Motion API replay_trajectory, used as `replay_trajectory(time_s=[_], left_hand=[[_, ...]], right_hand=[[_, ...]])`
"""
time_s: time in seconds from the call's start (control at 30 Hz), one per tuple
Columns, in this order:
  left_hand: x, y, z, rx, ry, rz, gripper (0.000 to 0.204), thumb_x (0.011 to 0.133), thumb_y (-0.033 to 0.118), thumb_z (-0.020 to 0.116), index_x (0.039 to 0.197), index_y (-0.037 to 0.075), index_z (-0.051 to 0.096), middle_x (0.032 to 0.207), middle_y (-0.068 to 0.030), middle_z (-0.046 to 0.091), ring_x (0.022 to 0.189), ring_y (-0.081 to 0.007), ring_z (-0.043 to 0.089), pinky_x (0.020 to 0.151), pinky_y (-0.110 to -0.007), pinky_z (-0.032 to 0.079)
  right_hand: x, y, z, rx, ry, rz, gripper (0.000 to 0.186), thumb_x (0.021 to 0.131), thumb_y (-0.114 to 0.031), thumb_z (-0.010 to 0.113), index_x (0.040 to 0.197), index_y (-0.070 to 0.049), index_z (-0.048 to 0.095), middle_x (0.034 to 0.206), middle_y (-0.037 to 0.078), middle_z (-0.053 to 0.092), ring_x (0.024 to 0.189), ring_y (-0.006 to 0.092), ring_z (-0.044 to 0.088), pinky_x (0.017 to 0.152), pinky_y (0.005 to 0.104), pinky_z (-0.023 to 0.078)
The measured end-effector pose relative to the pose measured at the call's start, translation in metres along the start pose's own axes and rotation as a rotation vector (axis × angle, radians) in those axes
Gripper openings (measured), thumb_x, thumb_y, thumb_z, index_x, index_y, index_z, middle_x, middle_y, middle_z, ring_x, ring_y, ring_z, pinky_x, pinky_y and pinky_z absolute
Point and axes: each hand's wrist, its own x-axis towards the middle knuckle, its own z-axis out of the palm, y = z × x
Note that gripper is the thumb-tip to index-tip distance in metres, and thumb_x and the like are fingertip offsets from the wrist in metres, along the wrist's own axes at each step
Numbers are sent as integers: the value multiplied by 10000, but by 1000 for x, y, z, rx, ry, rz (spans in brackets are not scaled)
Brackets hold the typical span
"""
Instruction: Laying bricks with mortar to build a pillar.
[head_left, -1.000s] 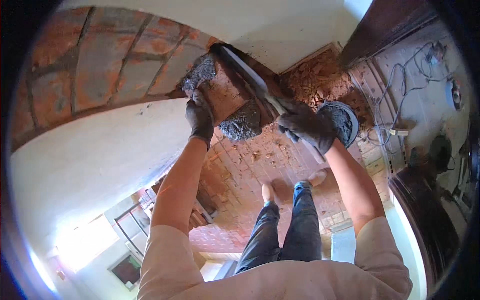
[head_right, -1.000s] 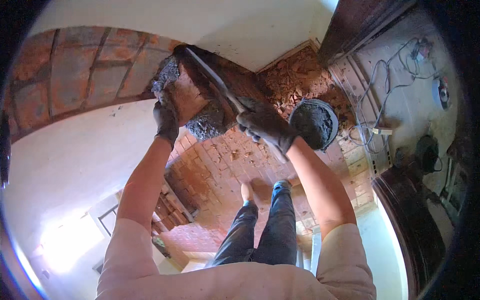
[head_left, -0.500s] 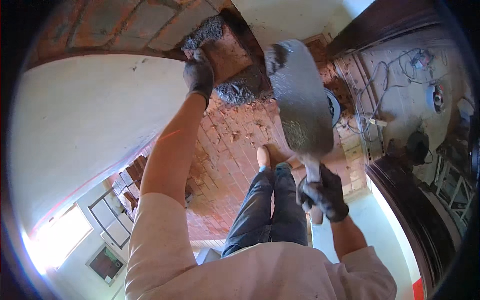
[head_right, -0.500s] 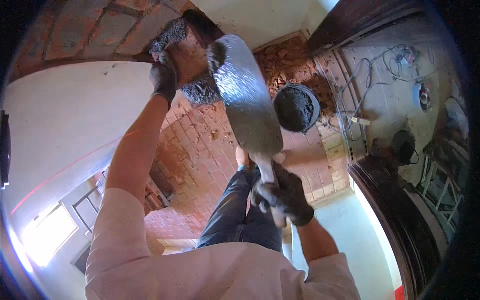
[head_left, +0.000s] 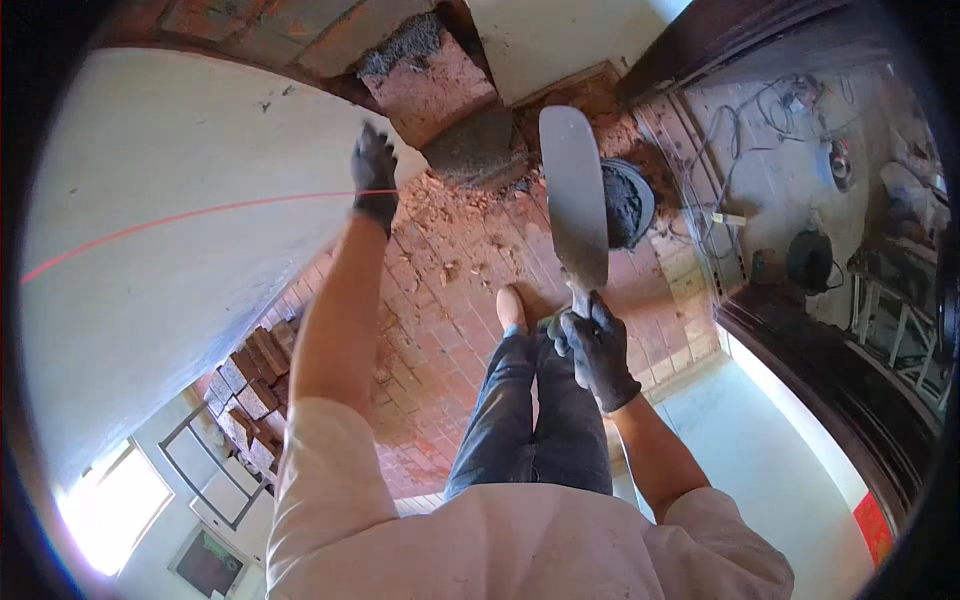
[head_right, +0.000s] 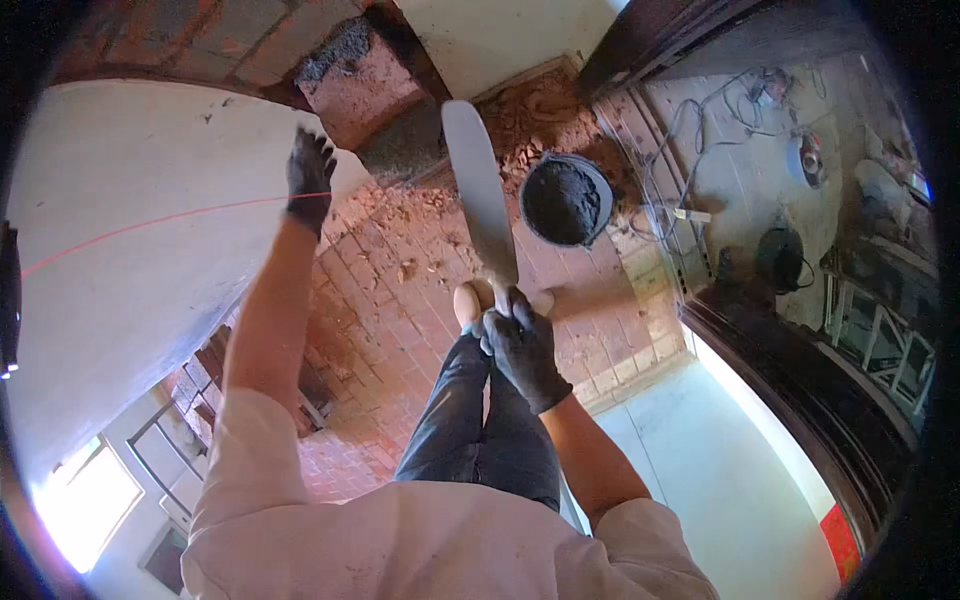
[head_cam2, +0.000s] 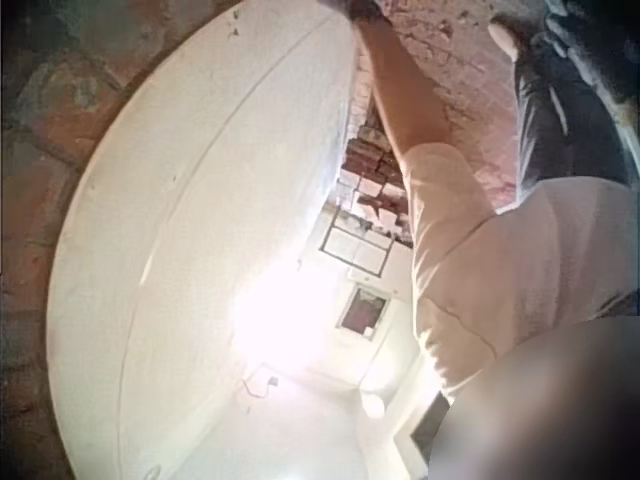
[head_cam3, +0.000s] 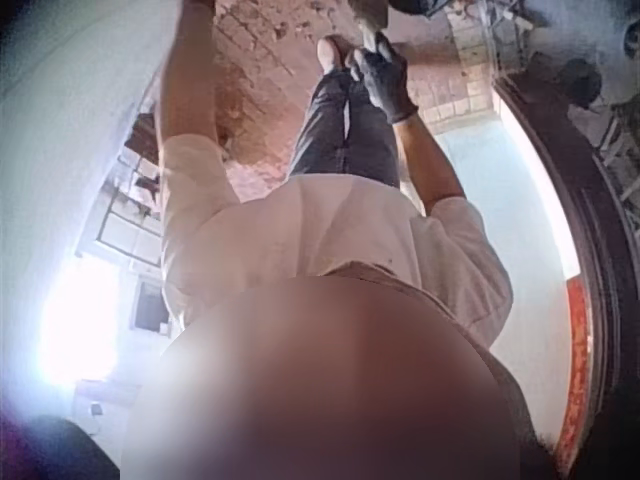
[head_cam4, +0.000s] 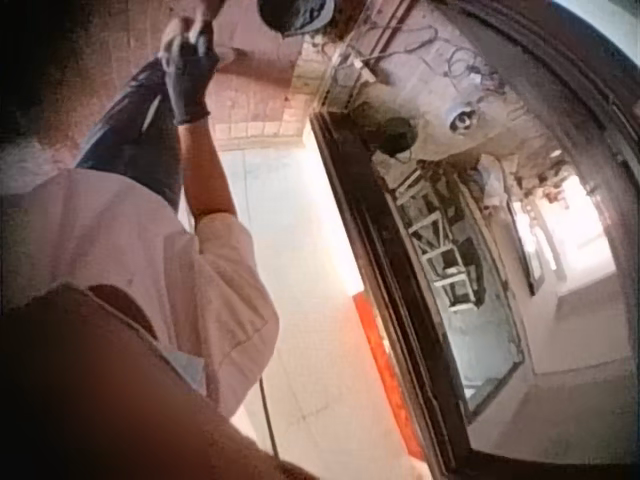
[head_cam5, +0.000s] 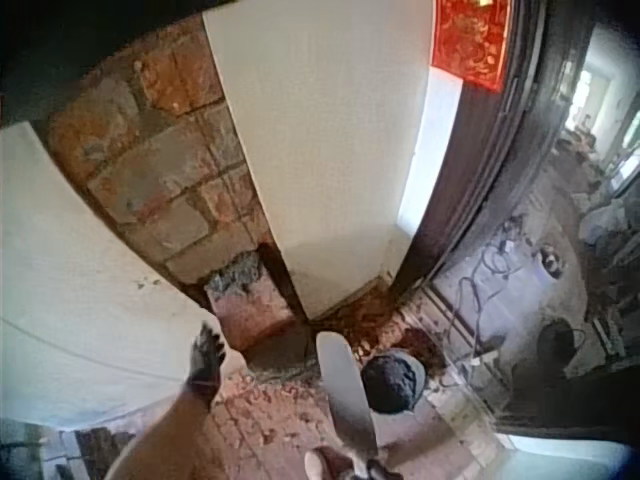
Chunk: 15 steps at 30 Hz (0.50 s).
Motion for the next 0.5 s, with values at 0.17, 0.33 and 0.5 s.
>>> replay_trajectory(time_s=[0.17,0.33,0.5], left_hand=[[-143,-135,-176,-8,32,-647,372,922,493,382,958,159,542,885,-16,583,780,-170,540,661,-336,460],[-332,-200,-342,61,380,-896,394,835,502,547,618,198,422,478,16,373,381,-148,339,381,-285,267],[-436,-199,-424,369,567,-1071,455,813,575,547,876,131,475,616,-23,457,448,-138,406,412,-289,327]], right_hand=[[20,21,-27,-11,6,204,86,827,-71,579,892,-38,623,666,-10,552,567,51,496,503,202,401],[93,63,-62,-696,-156,-77,101,798,-136,633,821,-37,642,636,22,593,550,97,531,513,272,430],[181,136,-58,-232,-244,31,152,782,-153,660,680,-47,622,595,-56,576,583,55,523,529,271,426]])
